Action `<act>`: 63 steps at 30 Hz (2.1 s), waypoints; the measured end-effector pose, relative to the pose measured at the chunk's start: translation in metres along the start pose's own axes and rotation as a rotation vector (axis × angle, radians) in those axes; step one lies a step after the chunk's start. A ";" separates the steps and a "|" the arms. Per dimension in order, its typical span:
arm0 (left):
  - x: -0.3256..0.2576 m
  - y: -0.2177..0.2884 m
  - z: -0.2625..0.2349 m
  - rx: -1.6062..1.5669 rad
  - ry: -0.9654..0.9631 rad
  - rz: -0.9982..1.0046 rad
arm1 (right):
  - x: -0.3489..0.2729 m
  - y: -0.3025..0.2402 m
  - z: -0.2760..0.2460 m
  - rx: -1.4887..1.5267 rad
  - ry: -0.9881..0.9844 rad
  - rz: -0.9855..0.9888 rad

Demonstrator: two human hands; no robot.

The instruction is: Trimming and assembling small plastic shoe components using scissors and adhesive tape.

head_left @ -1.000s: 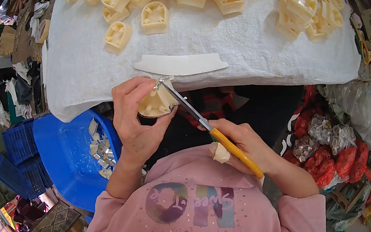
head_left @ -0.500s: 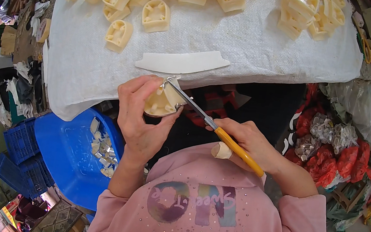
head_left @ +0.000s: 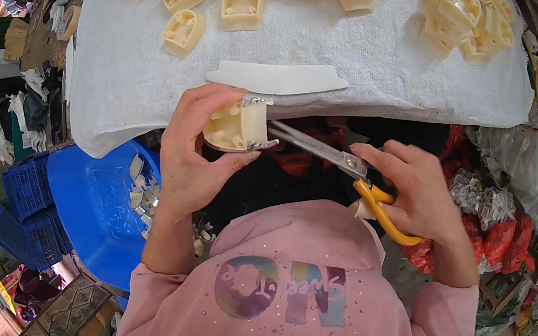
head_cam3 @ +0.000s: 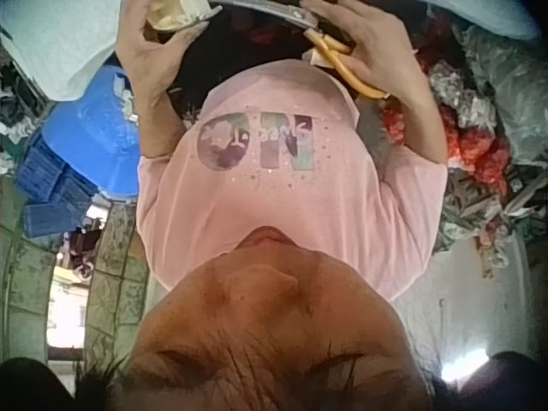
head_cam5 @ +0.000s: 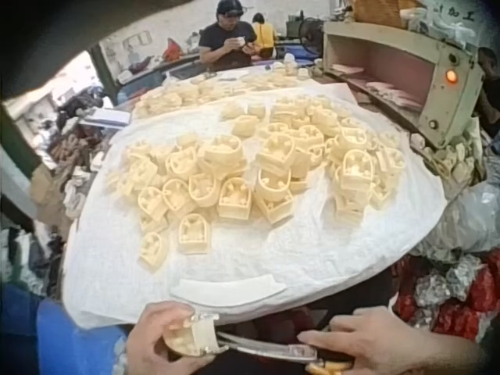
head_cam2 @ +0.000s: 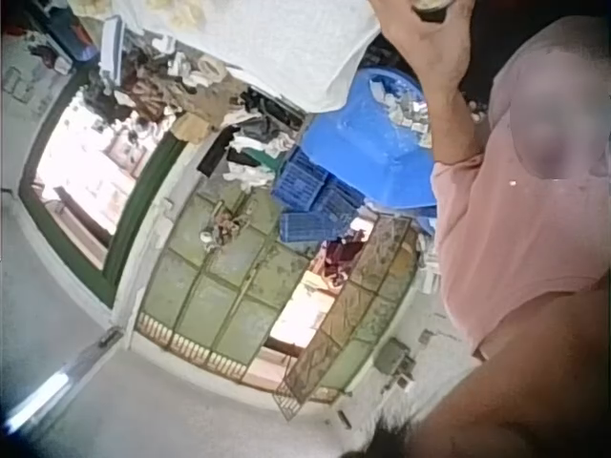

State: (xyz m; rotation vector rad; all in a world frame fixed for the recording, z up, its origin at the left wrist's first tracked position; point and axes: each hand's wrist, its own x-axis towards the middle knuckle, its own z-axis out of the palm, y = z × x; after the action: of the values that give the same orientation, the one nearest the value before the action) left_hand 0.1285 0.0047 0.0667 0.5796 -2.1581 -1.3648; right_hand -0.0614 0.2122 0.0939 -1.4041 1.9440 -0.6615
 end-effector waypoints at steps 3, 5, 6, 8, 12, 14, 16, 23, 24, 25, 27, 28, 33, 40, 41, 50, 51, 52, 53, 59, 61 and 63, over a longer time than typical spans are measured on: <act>0.002 0.001 -0.008 0.035 -0.123 0.027 | 0.002 -0.007 -0.014 -0.354 0.027 -0.168; 0.004 0.004 -0.009 0.079 -0.195 0.042 | 0.004 -0.015 -0.022 -0.496 0.030 -0.216; 0.005 0.006 -0.009 0.094 -0.214 0.048 | 0.004 -0.019 -0.026 -0.532 0.023 -0.216; 0.005 0.006 -0.009 0.107 -0.234 0.052 | 0.006 -0.023 -0.032 -0.569 0.010 -0.230; 0.006 0.010 -0.007 0.166 -0.245 0.055 | 0.006 -0.022 -0.035 -0.584 -0.004 -0.268; 0.006 0.011 -0.004 0.196 -0.249 0.042 | 0.007 -0.022 -0.036 -0.592 -0.027 -0.261; 0.007 0.012 -0.002 0.268 -0.261 0.090 | 0.007 -0.023 -0.037 -0.600 -0.048 -0.255; 0.008 0.014 0.000 0.326 -0.258 0.136 | 0.010 -0.018 -0.040 -0.603 -0.082 -0.287; 0.007 0.014 0.000 0.317 -0.249 0.116 | 0.010 -0.017 -0.040 -0.590 -0.084 -0.291; 0.007 0.014 0.000 0.309 -0.241 0.094 | 0.011 -0.016 -0.040 -0.588 -0.083 -0.291; 0.006 0.013 0.001 0.303 -0.243 0.098 | 0.013 -0.014 -0.039 -0.586 -0.030 -0.356; 0.006 0.013 0.001 0.294 -0.245 0.104 | 0.013 -0.013 -0.039 -0.586 -0.029 -0.353; 0.007 0.012 0.000 0.262 -0.249 0.053 | 0.013 -0.008 -0.038 -0.571 -0.026 -0.377; 0.010 0.008 0.005 0.174 -0.130 0.044 | 0.003 0.001 -0.037 -0.530 -0.026 -0.278; 0.011 0.009 0.005 0.176 -0.128 0.048 | 0.001 0.007 -0.035 -0.472 0.075 -0.261; 0.038 0.015 0.042 0.199 -0.159 0.109 | -0.024 0.038 -0.004 0.740 0.554 0.136; 0.045 0.019 0.054 0.274 -0.130 0.198 | -0.021 0.045 0.001 0.988 0.567 0.096; 0.054 0.023 0.069 0.328 -0.109 0.292 | -0.024 0.046 0.003 1.132 0.582 0.023; 0.060 0.026 0.082 0.317 -0.112 0.304 | -0.024 0.049 0.006 1.285 0.578 -0.068; 0.080 0.014 0.128 0.606 -0.202 0.375 | -0.003 0.033 -0.007 1.387 0.876 -0.158; 0.078 0.019 0.121 0.585 -0.278 0.356 | -0.005 0.047 -0.006 1.284 0.833 -0.271; 0.078 0.019 0.117 0.456 -0.284 0.283 | -0.006 0.045 -0.008 1.451 0.861 -0.316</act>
State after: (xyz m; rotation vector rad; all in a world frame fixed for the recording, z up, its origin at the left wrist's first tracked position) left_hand -0.0074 0.0464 0.0576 0.2308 -2.6854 -0.8447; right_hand -0.0943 0.2313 0.0678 -0.4155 1.0151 -2.4294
